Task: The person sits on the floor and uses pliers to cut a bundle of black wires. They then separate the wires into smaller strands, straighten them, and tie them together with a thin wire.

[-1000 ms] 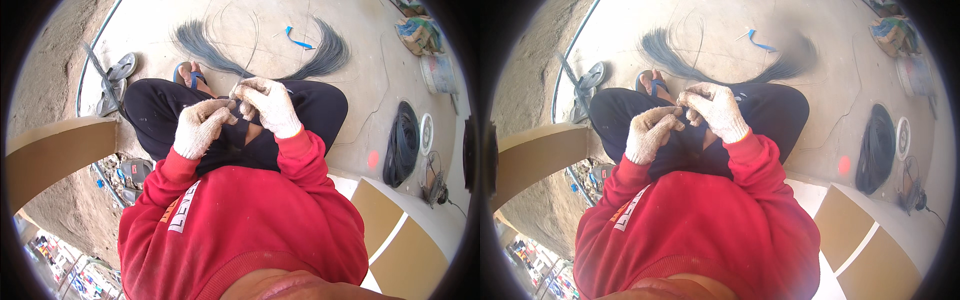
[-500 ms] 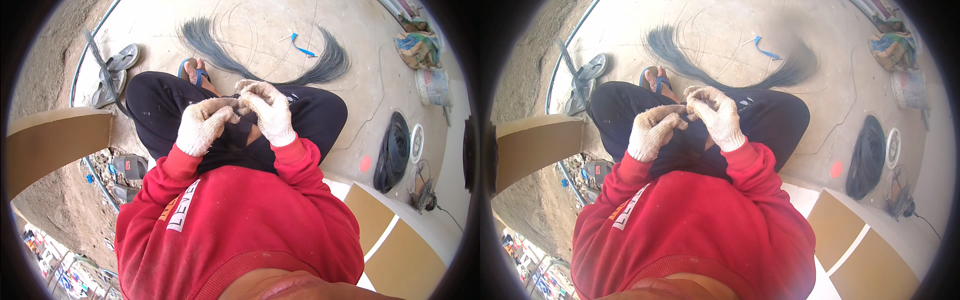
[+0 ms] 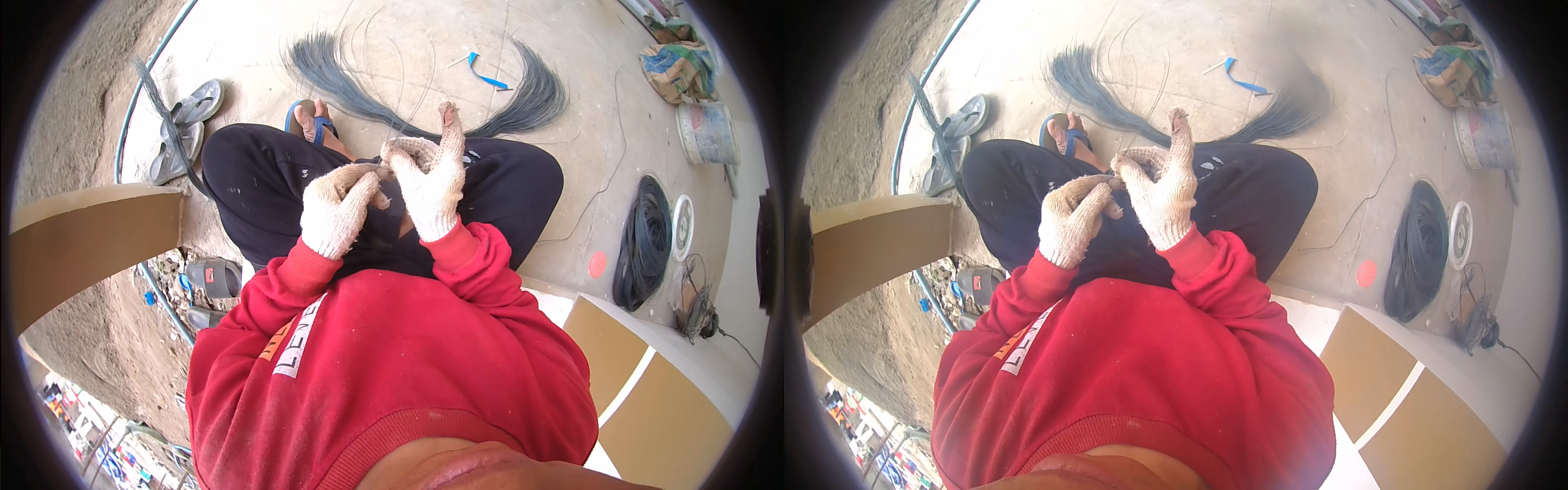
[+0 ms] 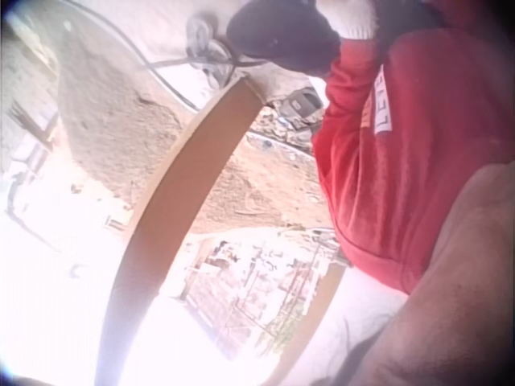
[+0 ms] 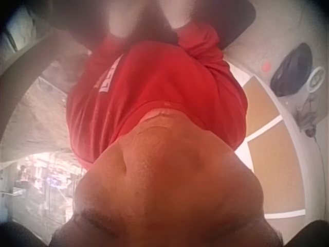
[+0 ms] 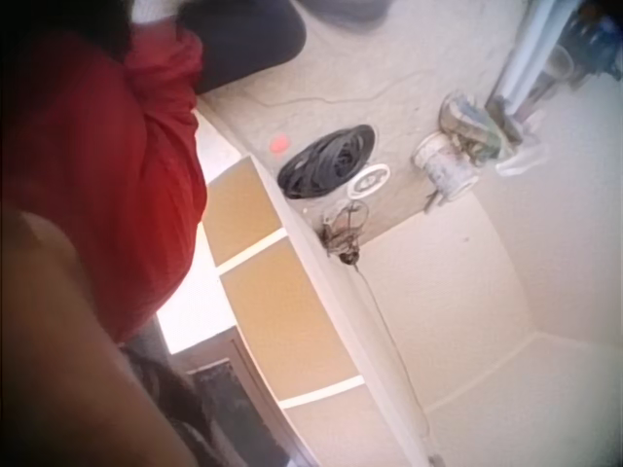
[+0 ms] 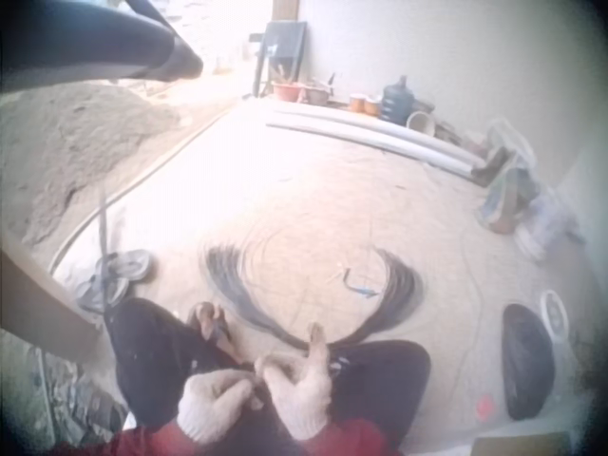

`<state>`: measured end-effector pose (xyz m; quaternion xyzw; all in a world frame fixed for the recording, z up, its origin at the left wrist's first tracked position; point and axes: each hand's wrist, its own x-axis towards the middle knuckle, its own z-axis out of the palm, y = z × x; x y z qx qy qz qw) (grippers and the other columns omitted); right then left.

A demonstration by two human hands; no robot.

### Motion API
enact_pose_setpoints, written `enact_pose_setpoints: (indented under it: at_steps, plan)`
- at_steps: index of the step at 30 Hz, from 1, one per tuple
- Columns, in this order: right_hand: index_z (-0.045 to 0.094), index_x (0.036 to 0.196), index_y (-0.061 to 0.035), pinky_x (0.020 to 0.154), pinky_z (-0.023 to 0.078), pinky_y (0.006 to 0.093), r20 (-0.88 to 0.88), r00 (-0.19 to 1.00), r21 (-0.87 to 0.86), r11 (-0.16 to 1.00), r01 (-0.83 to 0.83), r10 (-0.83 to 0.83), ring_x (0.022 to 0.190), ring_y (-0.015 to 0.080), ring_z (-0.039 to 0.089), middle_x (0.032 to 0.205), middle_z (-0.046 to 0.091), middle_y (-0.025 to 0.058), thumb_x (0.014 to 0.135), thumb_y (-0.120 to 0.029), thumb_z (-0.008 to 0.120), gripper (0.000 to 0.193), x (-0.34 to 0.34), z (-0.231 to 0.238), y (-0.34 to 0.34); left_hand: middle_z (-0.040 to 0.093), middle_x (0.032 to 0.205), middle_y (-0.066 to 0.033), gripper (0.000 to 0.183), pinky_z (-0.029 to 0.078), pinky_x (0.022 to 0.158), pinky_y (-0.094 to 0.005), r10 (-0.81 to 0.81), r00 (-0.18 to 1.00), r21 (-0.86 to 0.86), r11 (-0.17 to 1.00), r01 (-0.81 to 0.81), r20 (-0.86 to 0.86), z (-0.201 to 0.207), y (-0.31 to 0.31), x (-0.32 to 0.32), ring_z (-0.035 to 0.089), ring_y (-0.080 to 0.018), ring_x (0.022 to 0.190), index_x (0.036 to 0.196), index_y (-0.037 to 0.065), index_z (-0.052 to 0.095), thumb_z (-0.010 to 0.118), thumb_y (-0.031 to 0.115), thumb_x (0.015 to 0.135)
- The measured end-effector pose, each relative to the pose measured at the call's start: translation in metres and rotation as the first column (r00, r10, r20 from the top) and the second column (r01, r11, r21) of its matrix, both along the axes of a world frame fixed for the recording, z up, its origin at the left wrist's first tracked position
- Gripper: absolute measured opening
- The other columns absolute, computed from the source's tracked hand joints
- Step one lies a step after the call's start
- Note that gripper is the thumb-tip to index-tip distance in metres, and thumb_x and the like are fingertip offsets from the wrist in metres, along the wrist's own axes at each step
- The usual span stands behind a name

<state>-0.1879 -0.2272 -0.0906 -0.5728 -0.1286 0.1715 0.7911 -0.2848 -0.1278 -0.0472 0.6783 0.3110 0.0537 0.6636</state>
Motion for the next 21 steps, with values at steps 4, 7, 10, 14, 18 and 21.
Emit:
enact_pose_setpoints:
  at_steps: [4, 7, 10, 14, 18, 21]
  plan:
    - [0.043, 0.139, 0.003, 0.072, 0.059, 0.0314, -0.179, 0.975, -0.041, 0.989, -0.144, 0.135, 0.084, 0.0187, 0.068, 0.111, 0.066, 0.0165, 0.097, 0.0, 0.055, 0.044, 0.013, 0.0, -0.007, 0.069, 0.072, -0.0084, 0.025, 0.048, 0.061, -0.0227, 0.02, 0.998, -0.012, 1.0, -0.02, 0.054, -0.001, 0.005, 0.0, 0.062, -0.0098, 0.063, 0.108, -0.008, 0.068, 0.056, 0.011, 0.096]
    - [0.048, 0.134, 0.0014, 0.076, 0.059, 0.034, -0.339, 0.869, 0.259, 0.923, -0.284, 0.362, 0.089, 0.0211, 0.068, 0.115, 0.065, 0.0165, 0.1, -0.007, 0.052, 0.035, 0.02, -0.016, -0.008, 0.068, 0.071, -0.0085, 0.026, 0.048, 0.063, -0.0228, -0.006, 0.998, -0.03, 1.0, 0.008, 0.064, 0.003, 0.003, 0.0, 0.062, -0.0104, 0.064, 0.108, -0.008, 0.068, 0.056, 0.012, 0.096]
    - [0.055, 0.123, -0.0006, 0.079, 0.058, 0.035, -0.331, 0.844, 0.359, 0.883, -0.302, 0.423, 0.094, 0.0236, 0.068, 0.114, 0.065, 0.0168, 0.099, -0.006, 0.053, 0.025, 0.025, -0.02, -0.009, 0.068, 0.07, -0.0082, 0.027, 0.048, 0.064, -0.0229, -0.03, 0.997, -0.048, 0.998, 0.034, 0.072, 0.003, 0.004, 0.0, 0.062, -0.0106, 0.065, 0.108, -0.008, 0.068, 0.056, 0.013, 0.096]
    - [0.057, 0.116, -0.0014, 0.077, 0.057, 0.0346, -0.354, 0.834, 0.367, 0.883, -0.292, 0.423, 0.091, 0.0231, 0.067, 0.11, 0.065, 0.0153, 0.098, -0.003, 0.054, 0.019, 0.026, -0.021, -0.01, 0.066, 0.068, -0.0045, 0.026, 0.029, 0.042, -0.0197, -0.037, 0.998, -0.129, 0.991, 0.044, 0.054, -0.002, 0.004, -0.001, 0.039, -0.0032, 0.044, 0.111, -0.002, 0.069, 0.058, 0.016, 0.096]
    - [0.057, 0.116, -0.0015, 0.074, 0.056, 0.033, -0.292, 0.846, 0.362, 0.87, -0.334, 0.446, 0.087, 0.0215, 0.067, 0.104, 0.066, 0.0154, 0.095, 0.001, 0.057, 0.021, 0.031, -0.033, -0.012, 0.065, 0.067, -0.0042, 0.025, 0.029, 0.042, -0.0195, -0.068, 0.997, -0.174, 0.982, 0.074, 0.038, -0.004, 0.001, -0.001, 0.04, -0.0028, 0.044, 0.109, -0.001, 0.07, 0.059, 0.018, 0.096]
    - [0.055, 0.122, -0.001, 0.071, 0.056, 0.0308, -0.329, 0.876, 0.275, 0.923, -0.269, 0.353, 0.083, 0.0201, 0.066, 0.1, 0.067, 0.0157, 0.093, 0.002, 0.058, 0.029, 0.027, -0.027, -0.012, 0.065, 0.066, -0.0045, 0.026, 0.033, 0.046, -0.0207, -0.087, 0.996, -0.091, 0.992, 0.088, 0.023, -0.007, -0.001, 0.0, 0.045, -0.0044, 0.048, 0.109, -0.001, 0.07, 0.059, 0.018, 0.096]
